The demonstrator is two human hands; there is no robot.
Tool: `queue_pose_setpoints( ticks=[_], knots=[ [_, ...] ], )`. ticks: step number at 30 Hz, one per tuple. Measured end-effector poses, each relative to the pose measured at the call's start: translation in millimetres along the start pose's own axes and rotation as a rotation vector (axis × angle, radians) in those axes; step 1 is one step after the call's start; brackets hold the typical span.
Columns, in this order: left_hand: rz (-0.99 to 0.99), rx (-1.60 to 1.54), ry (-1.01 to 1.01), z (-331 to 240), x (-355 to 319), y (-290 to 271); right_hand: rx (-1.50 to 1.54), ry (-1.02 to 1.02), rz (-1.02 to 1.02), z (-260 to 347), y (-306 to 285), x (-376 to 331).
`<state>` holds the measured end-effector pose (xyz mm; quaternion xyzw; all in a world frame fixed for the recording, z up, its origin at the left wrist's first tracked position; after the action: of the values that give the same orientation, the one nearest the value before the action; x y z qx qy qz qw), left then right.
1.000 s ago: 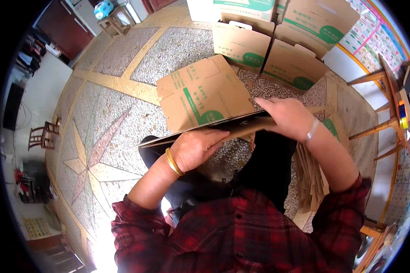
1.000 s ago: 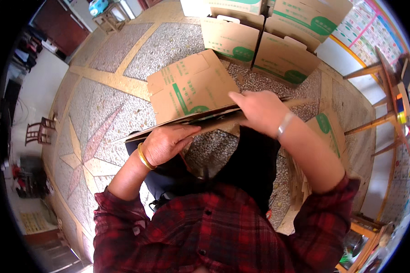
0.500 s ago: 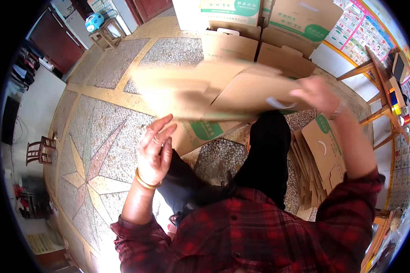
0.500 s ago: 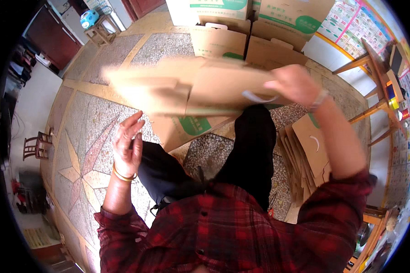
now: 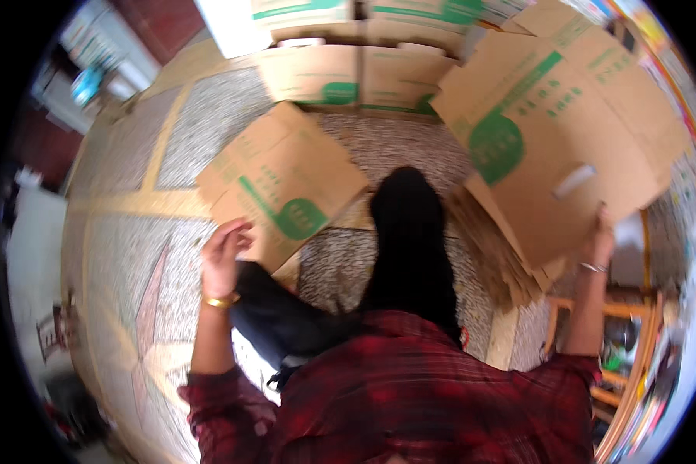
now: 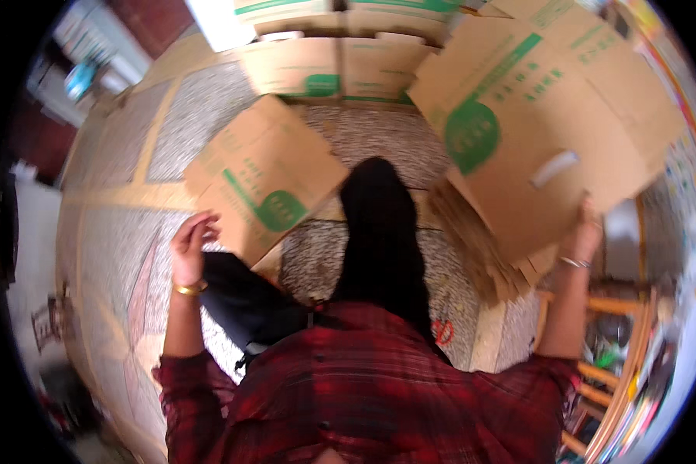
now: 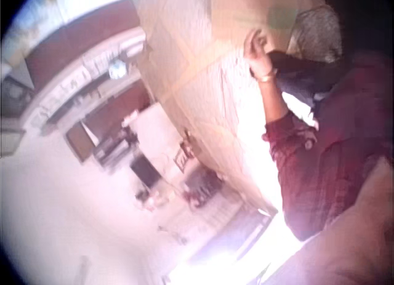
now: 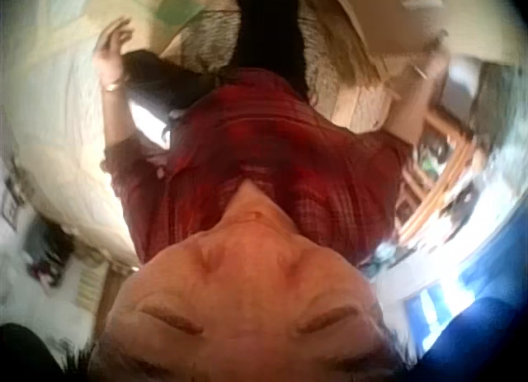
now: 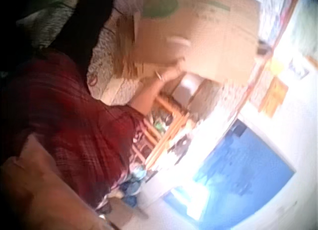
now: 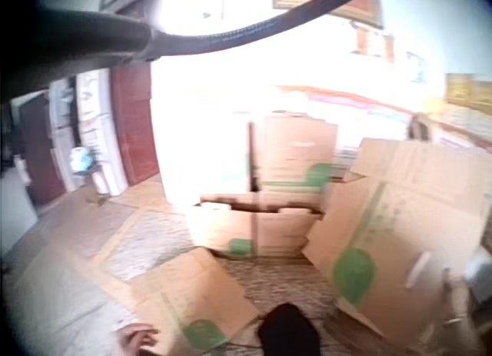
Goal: The person sits on the floor and assembles flat cardboard boxes by folding the flaps and securing them with white plastic zip ties. They repeatedly pick up a flat box, fold it into shape, and fasten the corners with ties taken from a plastic bag.
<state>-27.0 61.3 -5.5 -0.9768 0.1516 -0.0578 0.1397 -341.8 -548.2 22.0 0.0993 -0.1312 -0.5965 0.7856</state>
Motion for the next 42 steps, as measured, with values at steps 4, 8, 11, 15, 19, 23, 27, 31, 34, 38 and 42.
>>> queue_pose_setpoints(
  ticks=[4, 8, 11, 15, 19, 23, 27, 31, 34, 38, 42],
  knots=[
    [0.073, 0.051, -0.015, 19, 6, 10, 0.114, -0.039, -0.176, -36, -19, -4],
    [0.139, 0.089, -0.114, 29, 9, 18, 0.342, 0.066, -0.303, -64, -51, -6],
    [0.162, 0.093, -0.165, 41, 15, 19, 0.476, 0.108, -0.346, -88, -77, 6],
    [0.156, 0.122, -0.222, 54, 24, 17, 0.611, 0.115, -0.417, -143, -87, 23],
    [0.152, 0.155, -0.287, 56, 24, 22, 0.597, 0.156, -0.518, -213, -69, 25],
    [0.155, 0.154, -0.352, 63, 20, 25, 0.304, 0.621, -0.493, -304, -60, -3],
    [0.139, 0.148, -0.387, 70, 15, 15, -0.014, 0.906, -0.373, -330, -44, -36],
    [0.074, 0.206, -0.384, 85, 20, -2, -0.277, 1.034, 0.015, -321, 4, -47],
    [0.075, 0.322, -0.336, 120, 50, -14, 0.147, 0.935, 0.309, -302, 41, -37],
    [-0.094, 0.566, -0.259, 197, 76, -75, -0.315, 0.393, 0.628, -194, 192, -73],
    [-0.403, 0.658, -0.624, 272, 93, -88, -0.921, -0.182, 1.135, -154, 283, -157]
  ],
)
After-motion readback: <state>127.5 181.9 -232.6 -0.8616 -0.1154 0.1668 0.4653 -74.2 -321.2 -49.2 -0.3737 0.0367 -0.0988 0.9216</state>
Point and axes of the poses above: each hand's wrist, its own x-axis towards the middle knuckle, its own y-axis out of the palm, z = x × y, the point moved 3 cm from there along x, towards the middle knuckle, and after that the axes turned 8 degrees about x, right-handed, at the moved point
